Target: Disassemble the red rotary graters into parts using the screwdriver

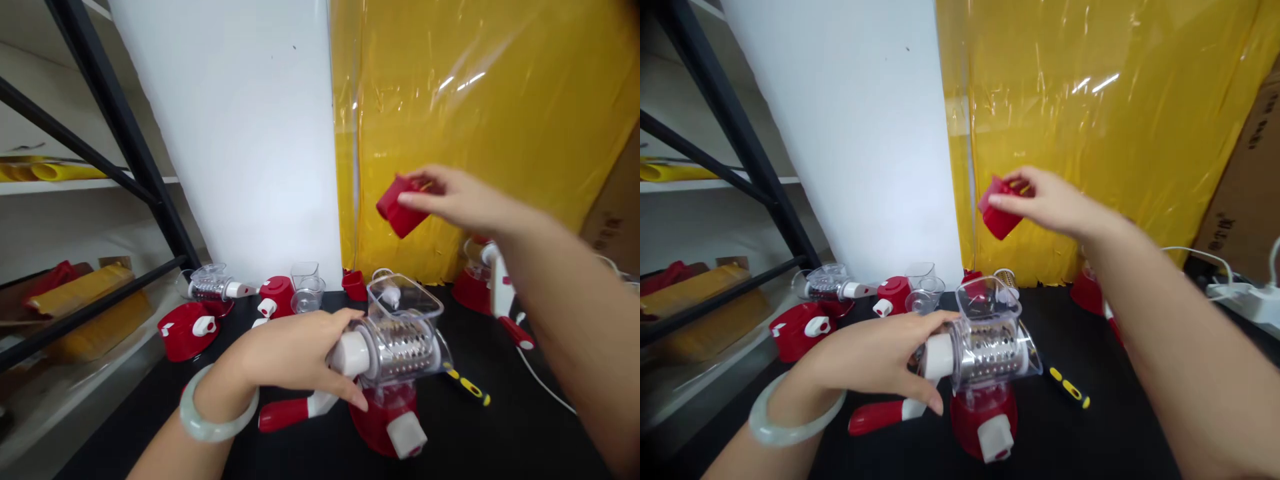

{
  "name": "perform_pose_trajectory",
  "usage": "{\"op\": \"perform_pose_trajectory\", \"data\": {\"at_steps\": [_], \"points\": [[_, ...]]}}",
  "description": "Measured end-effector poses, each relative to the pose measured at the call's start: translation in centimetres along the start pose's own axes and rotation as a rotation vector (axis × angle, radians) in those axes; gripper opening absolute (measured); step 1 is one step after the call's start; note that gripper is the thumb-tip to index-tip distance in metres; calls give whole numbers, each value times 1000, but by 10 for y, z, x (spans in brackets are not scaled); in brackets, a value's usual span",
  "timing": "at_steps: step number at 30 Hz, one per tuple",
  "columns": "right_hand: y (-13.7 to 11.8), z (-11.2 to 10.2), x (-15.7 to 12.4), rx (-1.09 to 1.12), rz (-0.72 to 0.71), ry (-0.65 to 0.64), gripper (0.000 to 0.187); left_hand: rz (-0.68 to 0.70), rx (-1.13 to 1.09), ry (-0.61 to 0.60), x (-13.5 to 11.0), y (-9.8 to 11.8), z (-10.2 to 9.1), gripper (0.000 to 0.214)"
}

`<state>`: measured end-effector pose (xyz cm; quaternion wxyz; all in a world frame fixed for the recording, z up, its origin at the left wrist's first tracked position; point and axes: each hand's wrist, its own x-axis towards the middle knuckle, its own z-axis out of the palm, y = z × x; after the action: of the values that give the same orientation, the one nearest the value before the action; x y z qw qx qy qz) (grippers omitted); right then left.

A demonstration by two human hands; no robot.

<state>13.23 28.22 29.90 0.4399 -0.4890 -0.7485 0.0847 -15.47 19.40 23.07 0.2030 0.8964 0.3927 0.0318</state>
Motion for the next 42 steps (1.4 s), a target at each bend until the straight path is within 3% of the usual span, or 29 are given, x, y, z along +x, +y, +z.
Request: {"op": "perform_pose_trajectory", "data": {"at_steps": [4, 6, 9, 13, 23, 27, 30, 38, 42], "points": [[51, 85, 5, -93, -76, -290, 61, -114, 57, -40, -4, -2, 0, 90], [63, 118, 2, -190, -148, -366, 65, -128, 12, -51, -5, -6, 1, 83], [71, 152, -7, -302, -194, -425, 71, -132, -17, -47, -6, -9, 1, 75], [75, 176, -18, -397, -213, -474, 72, -154, -1, -97, -4, -12, 1, 67], [67, 194, -30, -661, -298, -465, 58, -151, -14, -98, -2, -14, 2, 65], [69, 200, -37, -687, -303, -437, 43, -143, -12, -112, -2, -13, 1, 62], [73, 202, -39, -678, -329, -440, 43, -128, -4, -120, -1, -14, 1, 64], [78, 190, -48, -631, -336, -499, 54, -108, 1, -125, 1, -18, -2, 64], [71, 172, -51, -577, -304, -470, 48, -85, 3, -101, 1, -16, -2, 59]]}}
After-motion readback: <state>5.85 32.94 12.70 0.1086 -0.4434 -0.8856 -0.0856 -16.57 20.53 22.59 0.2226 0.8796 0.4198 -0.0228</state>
